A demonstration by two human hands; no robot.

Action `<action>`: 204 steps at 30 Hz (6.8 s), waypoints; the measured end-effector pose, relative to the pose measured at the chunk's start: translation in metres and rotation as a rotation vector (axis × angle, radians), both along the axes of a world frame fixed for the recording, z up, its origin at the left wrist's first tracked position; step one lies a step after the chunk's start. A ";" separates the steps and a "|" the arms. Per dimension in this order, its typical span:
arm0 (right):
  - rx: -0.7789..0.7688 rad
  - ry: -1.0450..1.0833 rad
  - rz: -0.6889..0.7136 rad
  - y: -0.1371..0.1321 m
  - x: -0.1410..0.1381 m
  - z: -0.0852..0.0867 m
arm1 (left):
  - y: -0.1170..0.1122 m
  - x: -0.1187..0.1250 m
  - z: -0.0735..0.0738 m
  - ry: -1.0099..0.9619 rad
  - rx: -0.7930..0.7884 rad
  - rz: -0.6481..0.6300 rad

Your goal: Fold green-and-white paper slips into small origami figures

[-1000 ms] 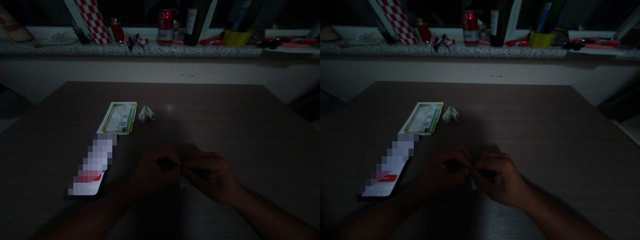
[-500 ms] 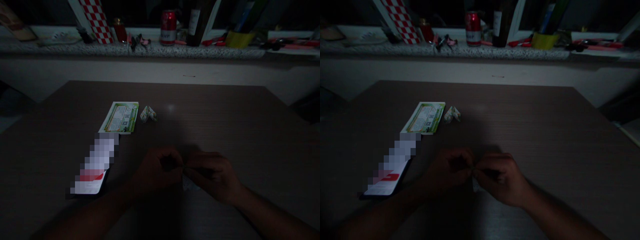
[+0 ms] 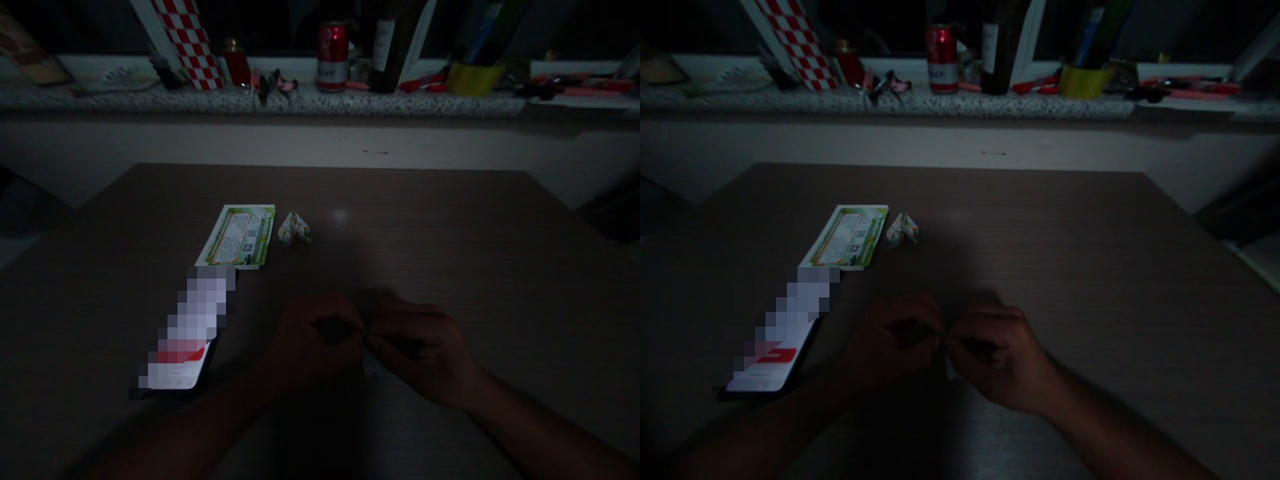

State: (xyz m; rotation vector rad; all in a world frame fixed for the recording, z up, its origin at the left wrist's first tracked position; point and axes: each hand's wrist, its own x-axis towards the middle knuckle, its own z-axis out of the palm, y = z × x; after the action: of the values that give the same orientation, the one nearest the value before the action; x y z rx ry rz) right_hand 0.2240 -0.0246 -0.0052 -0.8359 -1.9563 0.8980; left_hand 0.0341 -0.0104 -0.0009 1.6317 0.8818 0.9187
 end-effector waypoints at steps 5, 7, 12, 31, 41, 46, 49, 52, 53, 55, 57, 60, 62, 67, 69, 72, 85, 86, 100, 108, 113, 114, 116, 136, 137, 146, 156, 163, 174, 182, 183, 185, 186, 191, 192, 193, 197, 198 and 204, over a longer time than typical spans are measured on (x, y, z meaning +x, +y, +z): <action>0.028 0.002 -0.008 0.001 0.001 0.000 | 0.000 0.000 -0.004 -0.092 -0.061 -0.016; 0.032 0.002 -0.003 0.001 0.000 -0.001 | 0.001 0.001 -0.004 -0.151 -0.089 -0.042; 0.031 0.002 0.007 0.002 0.000 -0.001 | 0.000 0.000 -0.002 -0.147 -0.102 -0.071; -0.039 0.029 -0.036 0.003 0.002 -0.001 | 0.001 -0.002 -0.002 0.002 -0.068 -0.006; 0.006 -0.035 -0.003 0.001 0.000 -0.001 | 0.001 -0.001 -0.001 0.008 -0.093 0.007; 0.020 -0.027 -0.025 0.000 -0.001 -0.001 | 0.000 -0.001 -0.003 -0.051 -0.165 0.005; 0.036 -0.016 -0.031 0.001 -0.001 -0.001 | 0.000 -0.001 -0.004 -0.065 -0.182 -0.005; 0.045 -0.016 -0.016 0.003 -0.001 -0.001 | 0.000 -0.001 -0.004 -0.075 -0.189 -0.015; 0.045 -0.013 -0.012 0.003 -0.001 -0.001 | 0.000 -0.001 -0.005 -0.074 -0.191 -0.018; 0.041 -0.004 -0.014 0.003 -0.001 -0.001 | 0.000 0.000 -0.005 -0.053 -0.201 -0.027; 0.030 0.003 -0.031 0.003 0.000 -0.001 | -0.001 0.001 -0.005 -0.032 -0.212 -0.033; 0.006 0.025 -0.060 0.003 0.000 -0.002 | -0.003 0.002 -0.004 -0.022 -0.206 -0.043; -0.004 0.039 -0.069 0.003 0.001 -0.003 | -0.003 0.002 -0.003 -0.039 -0.211 -0.058; -0.070 0.013 -0.087 0.003 0.002 -0.004 | 0.000 -0.001 -0.001 -0.098 -0.220 -0.060; -0.082 0.000 -0.098 0.003 0.003 -0.003 | 0.001 -0.002 0.000 -0.085 -0.197 -0.017; -0.096 -0.009 -0.116 0.004 0.004 -0.002 | 0.002 -0.003 0.000 -0.131 -0.242 0.113; -0.017 0.019 -0.350 0.004 0.003 -0.001 | 0.002 -0.004 0.002 0.103 -0.125 0.170; -0.011 0.016 -0.363 0.003 0.004 -0.001 | 0.002 -0.004 0.002 0.134 -0.123 0.139; -0.088 0.003 -0.330 0.001 0.002 -0.009 | 0.001 -0.001 0.002 0.199 -0.212 -0.119; -0.053 -0.002 -0.296 0.001 0.004 -0.006 | 0.001 -0.002 0.000 0.165 -0.219 -0.144; -0.107 0.042 -0.191 0.000 0.003 -0.007 | 0.000 0.000 0.000 0.183 -0.258 -0.143; -0.138 0.065 -0.192 -0.001 0.003 -0.007 | 0.000 0.000 0.001 0.177 -0.259 -0.138; -0.196 0.102 -0.220 -0.001 0.004 -0.008 | 0.000 -0.001 0.002 0.147 -0.274 -0.130; -0.163 0.037 0.002 0.002 0.007 -0.006 | 0.000 -0.005 0.003 0.029 -0.337 -0.185; -0.165 0.031 0.002 0.002 0.007 -0.006 | 0.000 -0.005 0.003 0.040 -0.329 -0.177; -0.138 -0.008 -0.047 0.003 0.005 -0.006 | -0.002 -0.004 0.004 0.166 -0.167 -0.181; -0.069 -0.028 -0.089 0.002 0.003 -0.006 | -0.002 -0.002 0.001 0.203 -0.070 -0.190; -0.051 -0.037 -0.108 0.003 0.003 -0.005 | -0.003 0.000 0.002 0.254 -0.058 -0.167; -0.198 -0.034 -0.038 0.002 0.005 -0.010 | -0.003 -0.001 0.000 0.285 0.072 -0.208; -0.230 -0.030 -0.032 0.003 0.004 -0.009 | -0.005 0.002 0.000 0.280 0.075 -0.205; -0.225 -0.032 -0.034 0.003 0.004 -0.009 | -0.005 0.002 -0.001 0.288 0.081 -0.199; -0.214 -0.030 -0.038 0.003 0.004 -0.010 | -0.006 0.003 -0.002 0.302 0.099 -0.189; -0.216 -0.028 -0.036 0.003 0.004 -0.011 | -0.006 0.003 -0.002 0.307 0.108 -0.188; -0.246 -0.028 -0.031 0.002 0.004 -0.012 | -0.007 0.003 -0.003 0.292 0.139 -0.195; -0.240 -0.031 -0.035 0.002 0.004 -0.012 | -0.007 0.003 -0.002 0.289 0.138 -0.196; -0.232 -0.036 -0.037 0.002 0.003 -0.011 | -0.007 0.003 -0.002 0.290 0.135 -0.200; -0.143 -0.056 -0.053 0.002 0.003 -0.007 | -0.006 0.003 -0.001 0.297 0.128 -0.209; -0.114 -0.060 -0.054 0.002 0.003 -0.007 | -0.006 0.003 -0.001 0.297 0.128 -0.218; 0.002 -0.084 -0.071 0.003 0.002 -0.006 | -0.007 0.002 -0.003 0.294 0.138 -0.275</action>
State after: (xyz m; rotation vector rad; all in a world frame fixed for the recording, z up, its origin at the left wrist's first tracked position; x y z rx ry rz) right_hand 0.2264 -0.0215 -0.0113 -0.9489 -1.9860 0.8313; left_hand 0.0361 -0.0177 -0.0044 1.9846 0.7752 0.5674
